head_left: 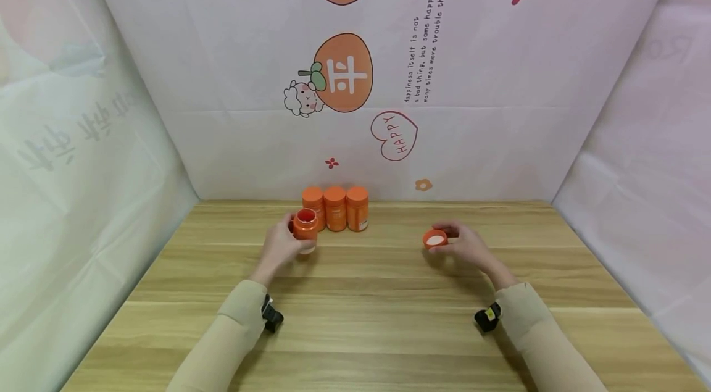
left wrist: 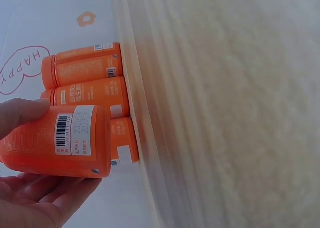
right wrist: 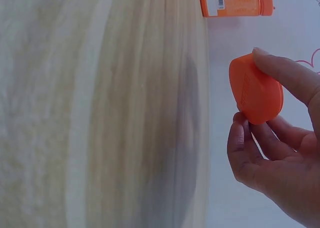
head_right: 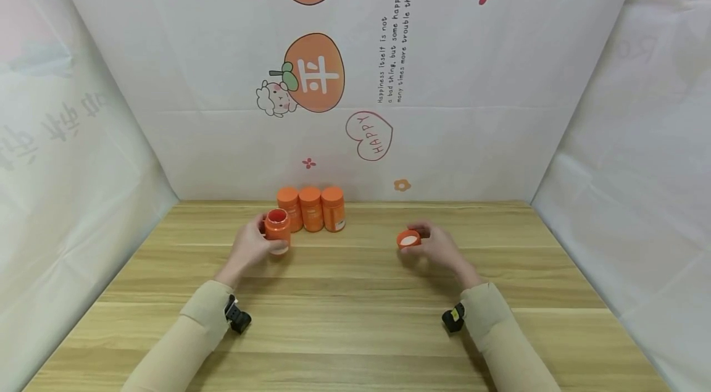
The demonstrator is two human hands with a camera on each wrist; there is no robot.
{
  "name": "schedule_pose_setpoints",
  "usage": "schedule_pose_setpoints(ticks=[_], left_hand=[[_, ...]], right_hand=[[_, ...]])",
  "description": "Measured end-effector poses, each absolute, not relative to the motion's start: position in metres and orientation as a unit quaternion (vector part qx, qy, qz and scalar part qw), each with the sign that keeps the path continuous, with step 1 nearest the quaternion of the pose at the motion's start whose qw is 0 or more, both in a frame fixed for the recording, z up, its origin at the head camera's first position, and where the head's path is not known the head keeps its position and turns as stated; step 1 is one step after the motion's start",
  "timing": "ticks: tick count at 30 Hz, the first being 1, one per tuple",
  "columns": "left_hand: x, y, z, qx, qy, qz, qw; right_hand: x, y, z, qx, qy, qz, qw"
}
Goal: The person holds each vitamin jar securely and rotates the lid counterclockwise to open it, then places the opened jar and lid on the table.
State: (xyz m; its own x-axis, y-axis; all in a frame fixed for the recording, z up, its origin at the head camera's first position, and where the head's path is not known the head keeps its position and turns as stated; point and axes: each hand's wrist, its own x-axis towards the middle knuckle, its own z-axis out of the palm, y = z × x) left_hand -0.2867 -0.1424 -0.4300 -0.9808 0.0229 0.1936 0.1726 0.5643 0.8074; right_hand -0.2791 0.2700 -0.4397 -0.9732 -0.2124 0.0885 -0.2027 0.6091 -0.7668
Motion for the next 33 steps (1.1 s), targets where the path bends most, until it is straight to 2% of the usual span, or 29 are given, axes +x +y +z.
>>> schedule_pose_setpoints(ticks=[33], left_hand=[[-0.316, -0.178, -0.437, 0.01, -0.878, -0.469, 0.098]], right_hand=[[-0.308, 0.299, -0.453, -0.097, 0.928, -0.359, 0.003]])
